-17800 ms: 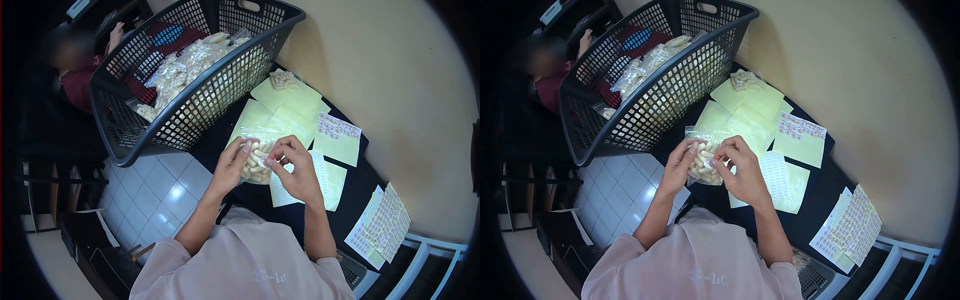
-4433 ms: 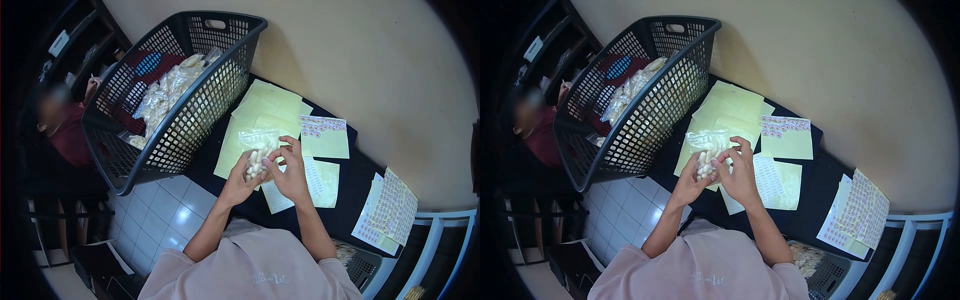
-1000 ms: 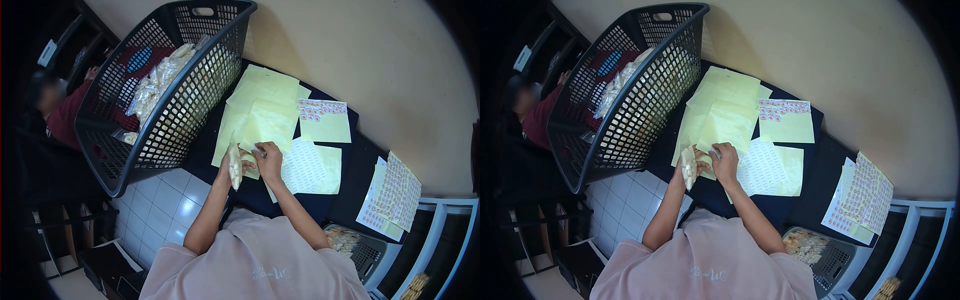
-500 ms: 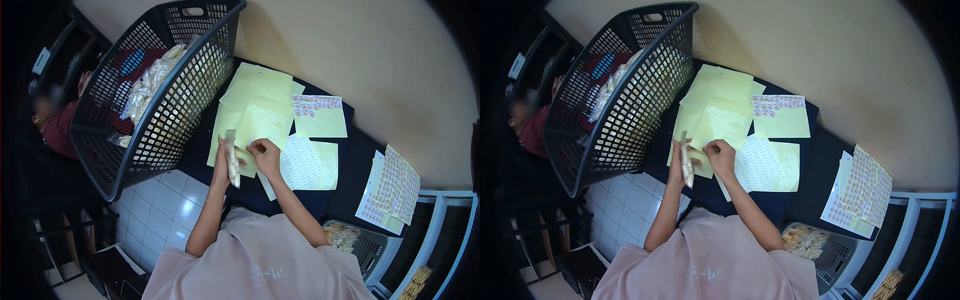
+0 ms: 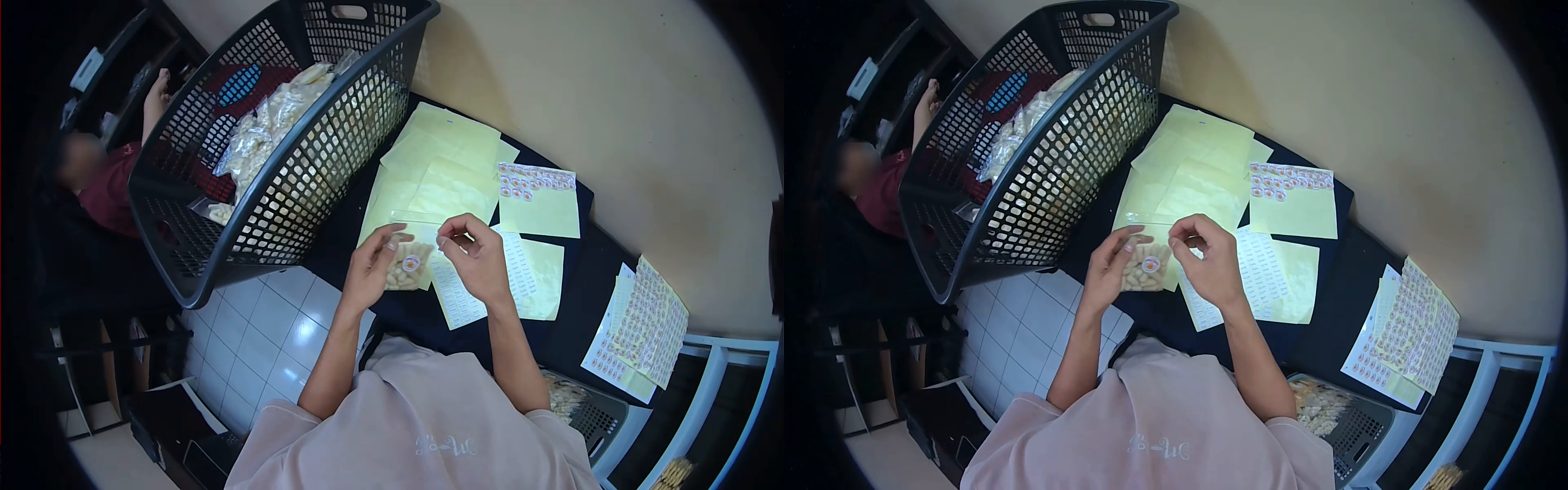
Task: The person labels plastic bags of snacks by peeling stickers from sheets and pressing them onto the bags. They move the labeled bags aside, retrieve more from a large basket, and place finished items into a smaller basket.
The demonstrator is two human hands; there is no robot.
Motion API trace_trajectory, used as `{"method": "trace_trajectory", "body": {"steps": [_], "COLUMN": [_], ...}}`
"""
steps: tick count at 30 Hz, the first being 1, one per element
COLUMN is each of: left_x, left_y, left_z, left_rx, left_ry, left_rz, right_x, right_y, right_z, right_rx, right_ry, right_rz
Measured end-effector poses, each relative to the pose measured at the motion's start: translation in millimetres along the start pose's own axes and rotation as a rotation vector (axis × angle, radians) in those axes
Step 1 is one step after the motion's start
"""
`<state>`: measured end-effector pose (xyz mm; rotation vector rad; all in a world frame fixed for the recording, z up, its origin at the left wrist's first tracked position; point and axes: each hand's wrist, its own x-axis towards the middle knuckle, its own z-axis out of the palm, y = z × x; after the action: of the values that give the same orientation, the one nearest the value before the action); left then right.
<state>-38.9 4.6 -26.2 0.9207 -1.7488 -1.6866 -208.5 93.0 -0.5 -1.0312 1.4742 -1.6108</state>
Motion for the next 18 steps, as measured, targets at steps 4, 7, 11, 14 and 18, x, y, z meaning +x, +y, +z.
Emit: {"method": "trace_trajectory", "body": {"steps": [4, 7, 11, 14, 18], "left_x": [-4, -8, -11, -13, -16], "left_y": [20, 19, 15, 10, 2], "left_z": [18, 25, 30, 31, 25], "left_rx": [-0.077, -0.131, -0.129, -0.144, -0.21], "left_ry": [-0.077, -0.095, -0.065, -0.036, -0.042], "left_rz": [0.105, 0.06, 0.054, 0.042, 0.023], "right_x": [-1, -1, -1, -5, -12], "right_y": [-16, -16, -10, -5, -1], "right_z": [6, 10, 17, 22, 25], "right_rx": [-0.166, -0.177, -0.226, -0.235, -0.244], "right_ry": [-0.033, 0.007, 0.118, 0.168, 0.216], "right_rz": [-0.129, -0.114, -0.114, -0.118, -0.097]}}
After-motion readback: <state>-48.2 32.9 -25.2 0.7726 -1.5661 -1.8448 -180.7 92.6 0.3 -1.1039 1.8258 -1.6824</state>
